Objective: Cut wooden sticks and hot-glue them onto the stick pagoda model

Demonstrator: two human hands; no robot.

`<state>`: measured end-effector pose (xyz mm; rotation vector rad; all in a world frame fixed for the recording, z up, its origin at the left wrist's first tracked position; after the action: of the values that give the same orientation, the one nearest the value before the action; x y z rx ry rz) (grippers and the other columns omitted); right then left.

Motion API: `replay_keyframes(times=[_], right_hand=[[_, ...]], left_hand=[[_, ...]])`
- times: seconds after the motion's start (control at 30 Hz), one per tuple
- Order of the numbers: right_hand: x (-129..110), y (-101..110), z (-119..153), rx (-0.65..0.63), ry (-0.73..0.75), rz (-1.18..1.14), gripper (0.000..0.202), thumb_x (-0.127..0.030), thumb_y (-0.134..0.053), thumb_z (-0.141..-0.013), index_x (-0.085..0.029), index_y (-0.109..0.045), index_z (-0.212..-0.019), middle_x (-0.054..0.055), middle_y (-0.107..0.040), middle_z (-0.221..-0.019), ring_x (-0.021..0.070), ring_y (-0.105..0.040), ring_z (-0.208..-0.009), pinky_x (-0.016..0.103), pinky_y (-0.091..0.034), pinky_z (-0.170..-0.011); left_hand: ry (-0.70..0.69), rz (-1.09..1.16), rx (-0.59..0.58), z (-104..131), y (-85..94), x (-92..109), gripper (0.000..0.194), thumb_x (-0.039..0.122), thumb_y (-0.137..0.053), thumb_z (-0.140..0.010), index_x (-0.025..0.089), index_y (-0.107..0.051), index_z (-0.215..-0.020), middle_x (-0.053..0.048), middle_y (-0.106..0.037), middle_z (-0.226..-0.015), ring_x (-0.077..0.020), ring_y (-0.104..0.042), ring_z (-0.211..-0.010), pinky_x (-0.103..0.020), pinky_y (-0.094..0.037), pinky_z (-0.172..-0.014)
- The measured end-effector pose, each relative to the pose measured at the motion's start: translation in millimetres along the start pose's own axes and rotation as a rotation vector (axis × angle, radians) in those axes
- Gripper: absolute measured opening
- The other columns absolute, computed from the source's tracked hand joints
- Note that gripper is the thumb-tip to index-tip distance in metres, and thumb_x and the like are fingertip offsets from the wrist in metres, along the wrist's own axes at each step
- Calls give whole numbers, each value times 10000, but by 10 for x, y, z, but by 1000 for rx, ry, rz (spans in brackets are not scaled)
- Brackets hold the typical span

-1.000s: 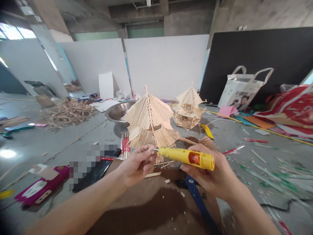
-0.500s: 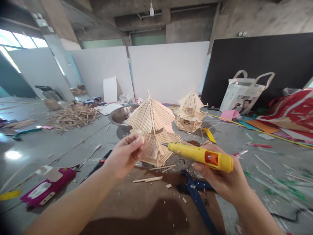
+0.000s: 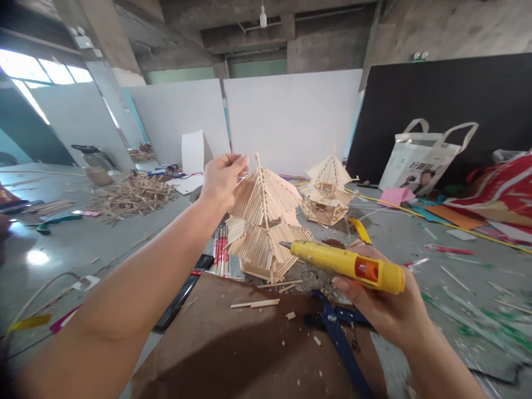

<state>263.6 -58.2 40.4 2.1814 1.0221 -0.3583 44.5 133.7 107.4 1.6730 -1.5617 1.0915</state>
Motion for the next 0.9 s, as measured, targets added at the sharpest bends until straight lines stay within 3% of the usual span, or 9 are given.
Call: replay_keyframes(times=[0.37,0.9], right_hand=[[-40,-3,-12,-7,34,-21,59,-327,-511,-731,-275,-488,-743,-17,-527,-666,163,-545,-577,261,-475,-543],[-44,-6,-11,-27,54,-26,53,-269,-541,-723,-247,-495,-739,-25,-528,-672,131,-523,-566,219,-462,-523]], left_hand=[[-72,-38,-14,-130,-145,-66,111,179,-574,-670,146,-524,-578,29,-497,-506,-65,-452,-493,-221,-378,-549],[-100,-34,-14,-186,-177,-76,104,201,-592,-647,142,-522,-597,18,-514,-531,-72,-483,-515,-222,-399,-556]])
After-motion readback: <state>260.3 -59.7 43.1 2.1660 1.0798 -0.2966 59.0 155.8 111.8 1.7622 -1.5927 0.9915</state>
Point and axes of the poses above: each hand's wrist, its own z-axis away from the middle knuckle, its own y-axis out of the back of the hand, x = y × z, the point moved 9 cm from there along -z, towards the middle knuckle
